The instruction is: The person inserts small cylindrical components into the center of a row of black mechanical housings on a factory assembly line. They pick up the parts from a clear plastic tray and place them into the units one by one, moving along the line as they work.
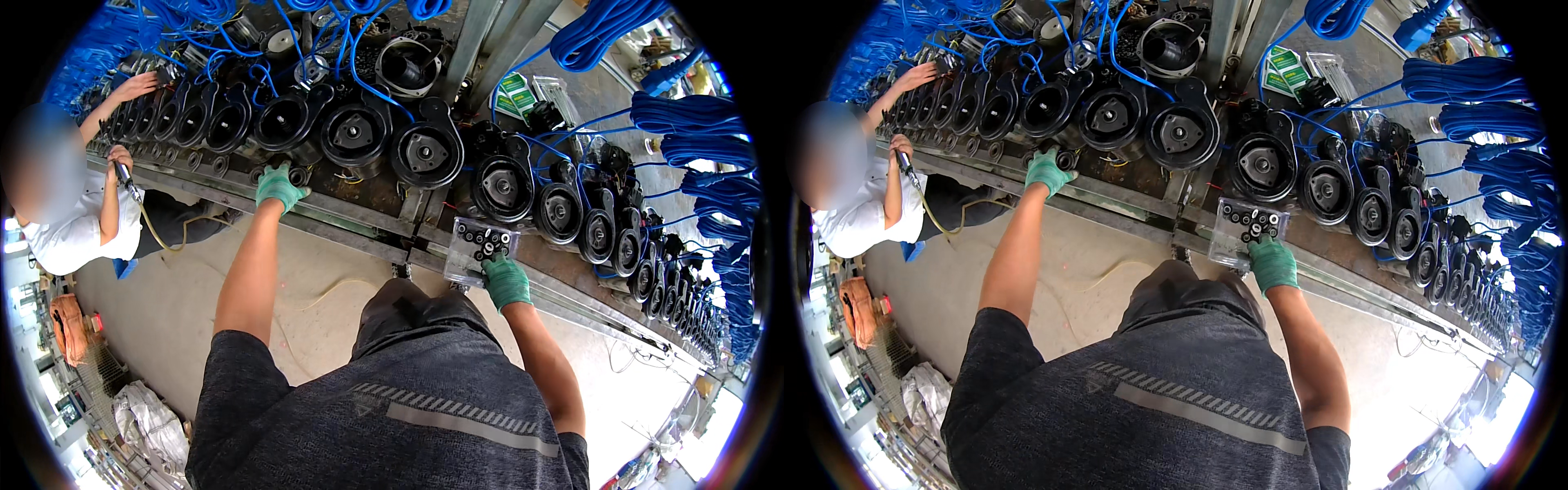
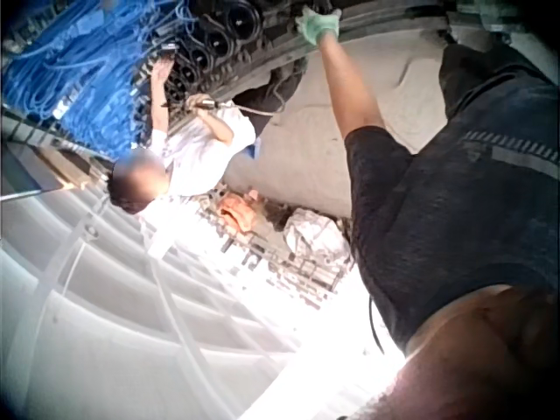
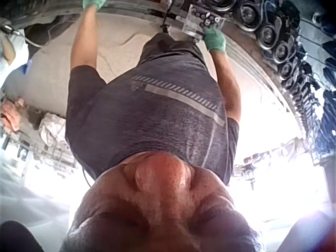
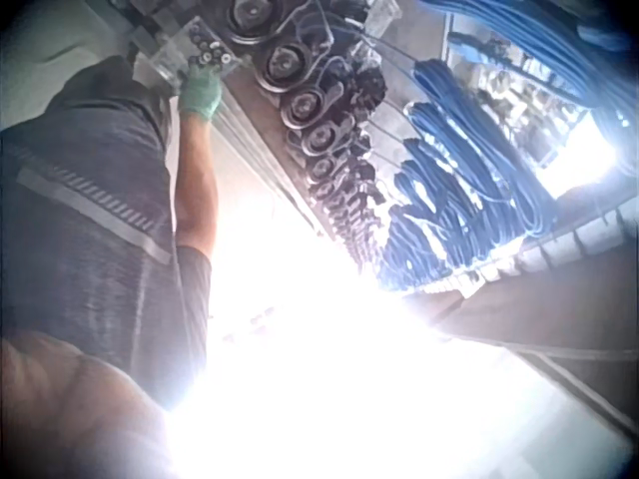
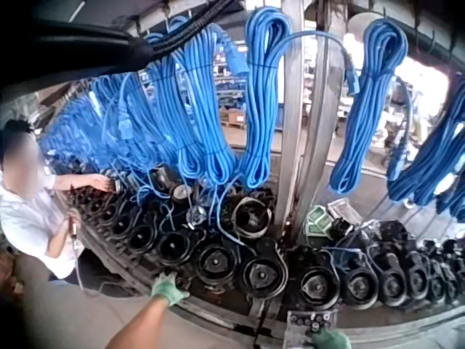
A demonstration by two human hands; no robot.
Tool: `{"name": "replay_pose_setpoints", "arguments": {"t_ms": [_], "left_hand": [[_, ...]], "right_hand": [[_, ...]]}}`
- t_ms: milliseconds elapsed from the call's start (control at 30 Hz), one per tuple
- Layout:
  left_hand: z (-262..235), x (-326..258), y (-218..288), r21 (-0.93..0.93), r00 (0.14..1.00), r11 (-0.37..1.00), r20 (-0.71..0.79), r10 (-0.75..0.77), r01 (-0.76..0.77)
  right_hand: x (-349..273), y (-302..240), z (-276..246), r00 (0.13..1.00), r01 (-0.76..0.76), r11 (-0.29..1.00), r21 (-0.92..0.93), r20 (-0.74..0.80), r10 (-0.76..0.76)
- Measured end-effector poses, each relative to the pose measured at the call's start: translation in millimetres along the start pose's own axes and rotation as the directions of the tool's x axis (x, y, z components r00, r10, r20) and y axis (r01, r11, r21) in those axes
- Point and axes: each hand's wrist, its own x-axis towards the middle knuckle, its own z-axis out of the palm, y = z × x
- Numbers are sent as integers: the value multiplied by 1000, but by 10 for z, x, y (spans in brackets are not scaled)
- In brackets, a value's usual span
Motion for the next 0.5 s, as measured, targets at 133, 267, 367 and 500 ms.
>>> {"name": "replay_pose_setpoints", "arguments": {"t_ms": [133, 267, 367, 500], "left_hand": [[-54, 136, 62, -94, 997, 995, 77, 29, -22], [214, 138, -71, -384, 997, 921, -65, 49, -71], [475, 59, -133, -699, 983, 708, -181, -38, -101], [280, -628, 162, -978, 985, 159, 153, 86, 138]], "right_hand": [[-17, 38, 31, 999, -12, 999, 30, -48, 13], [-41, -2, -75, 997, -70, 989, 132, -11, 72], [-81, -5, -116, 992, -114, 962, 246, -30, 125], [-153, -7, -68, 949, -207, 701, 683, -33, 312]]}}
